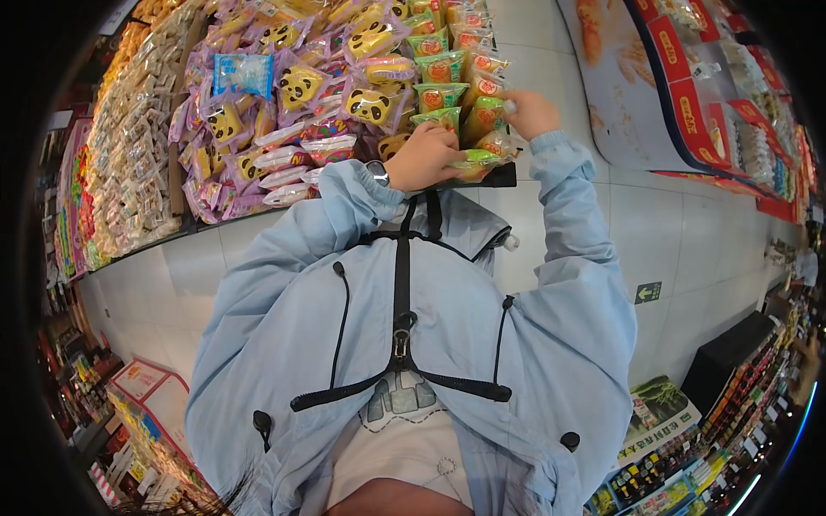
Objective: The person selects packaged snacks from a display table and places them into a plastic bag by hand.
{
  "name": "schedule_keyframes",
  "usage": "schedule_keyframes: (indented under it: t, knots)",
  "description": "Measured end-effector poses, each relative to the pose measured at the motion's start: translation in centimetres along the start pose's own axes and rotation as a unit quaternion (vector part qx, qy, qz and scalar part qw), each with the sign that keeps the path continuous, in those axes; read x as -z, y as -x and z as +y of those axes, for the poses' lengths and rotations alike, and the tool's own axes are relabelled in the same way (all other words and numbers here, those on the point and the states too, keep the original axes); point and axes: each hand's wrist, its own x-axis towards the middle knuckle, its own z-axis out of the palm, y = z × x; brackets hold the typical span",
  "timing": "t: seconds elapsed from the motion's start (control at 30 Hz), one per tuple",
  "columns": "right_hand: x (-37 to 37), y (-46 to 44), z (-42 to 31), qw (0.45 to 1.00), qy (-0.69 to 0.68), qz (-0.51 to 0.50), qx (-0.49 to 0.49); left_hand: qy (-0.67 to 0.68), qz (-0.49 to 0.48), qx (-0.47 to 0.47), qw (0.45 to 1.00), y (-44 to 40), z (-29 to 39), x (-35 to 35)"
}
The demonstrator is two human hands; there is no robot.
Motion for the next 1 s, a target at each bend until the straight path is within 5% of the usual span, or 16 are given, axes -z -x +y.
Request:
schedule_keyframes:
  t: [0.2,0.33,0.47,0.63,0.93,1.0]
  knots:
    - [5.8,0.0,-0.2,0.989,-0.135,0.046,0.035,0.032,-0.051,0.019,0.998,-0.4,0.3,0.8]
    - [10.0,0.7,0.4,0.973,-0.212,0.084,0.036,0.060,0.023,0.001,0.998,-1.5,-1.4,3.5]
    - [12.4,2.1,1.1,0.957,-0.245,0.148,0.040,0.030,0.056,0.015,0.998,-5.0,-7.9,8.6]
    - [12.5,3.4,2.2,0.952,-0.249,0.177,0.004,-0.103,0.017,0.140,0.985,-10.5,-19.3,14.4]
    - [13.4,5.7,4.3,0.952,-0.283,0.112,-0.017,-0.162,-0.012,0.224,0.961,-20.3,-30.8,12.1]
    - [13.7,5.8,5.1,0.942,-0.315,0.107,-0.047,-0.201,-0.009,0.176,0.964,-21.4,-31.0,11.1]
